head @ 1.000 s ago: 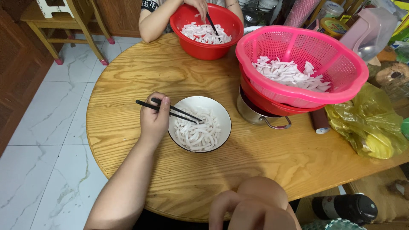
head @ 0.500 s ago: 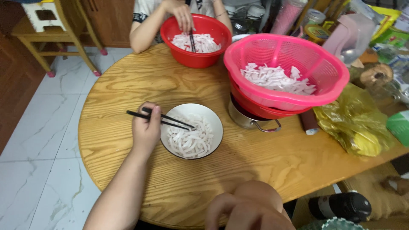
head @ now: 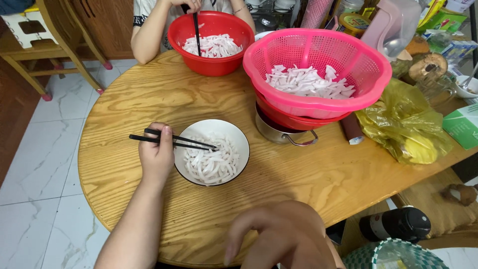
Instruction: Stirring and separating shredded food in a bowl using chopsticks
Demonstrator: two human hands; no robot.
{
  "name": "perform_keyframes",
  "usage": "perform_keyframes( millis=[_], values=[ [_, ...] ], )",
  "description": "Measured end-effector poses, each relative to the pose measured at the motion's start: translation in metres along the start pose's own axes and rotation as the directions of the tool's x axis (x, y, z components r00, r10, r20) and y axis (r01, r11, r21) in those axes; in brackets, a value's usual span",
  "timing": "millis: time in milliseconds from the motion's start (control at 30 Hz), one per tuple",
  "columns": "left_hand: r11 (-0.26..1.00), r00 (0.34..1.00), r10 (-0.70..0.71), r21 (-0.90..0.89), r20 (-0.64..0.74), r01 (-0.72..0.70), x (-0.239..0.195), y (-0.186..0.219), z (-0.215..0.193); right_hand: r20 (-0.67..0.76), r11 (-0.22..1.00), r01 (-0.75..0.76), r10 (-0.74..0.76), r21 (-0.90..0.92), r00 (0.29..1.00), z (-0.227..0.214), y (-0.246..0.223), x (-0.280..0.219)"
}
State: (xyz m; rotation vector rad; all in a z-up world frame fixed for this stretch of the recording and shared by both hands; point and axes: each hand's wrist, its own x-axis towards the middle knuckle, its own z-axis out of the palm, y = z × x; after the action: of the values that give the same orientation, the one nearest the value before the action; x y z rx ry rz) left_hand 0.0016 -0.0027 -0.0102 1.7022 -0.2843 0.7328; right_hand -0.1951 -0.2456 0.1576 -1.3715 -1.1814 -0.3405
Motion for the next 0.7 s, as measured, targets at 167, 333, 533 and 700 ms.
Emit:
perform_keyframes(
  millis=[167,333,533,700],
  values=[
    [0.999,0.999,-0.040,0.006,0.001,0.040,-0.001,-0.003,0.002,0.160,0.985,0.129,-0.110,-0.114,0.981,-0.018,0.018,-0.013],
    [0.998,0.998,-0.061,0.027,0.031,0.060,-0.001,0.001,0.003,0.110,0.972,0.147,-0.128,-0.183,0.986,-0.014,0.014,-0.011],
    [0.998,0.997,-0.070,-0.002,0.020,0.070,-0.001,-0.007,0.003,0.445,0.858,0.375,-0.506,0.352,0.739,-0.031,0.064,-0.017],
    [0.998,0.999,-0.019,0.057,0.035,0.017,0.000,-0.004,0.002,0.757,0.745,-0.638,0.300,0.194,0.580,-0.050,0.068,-0.053]
  ],
)
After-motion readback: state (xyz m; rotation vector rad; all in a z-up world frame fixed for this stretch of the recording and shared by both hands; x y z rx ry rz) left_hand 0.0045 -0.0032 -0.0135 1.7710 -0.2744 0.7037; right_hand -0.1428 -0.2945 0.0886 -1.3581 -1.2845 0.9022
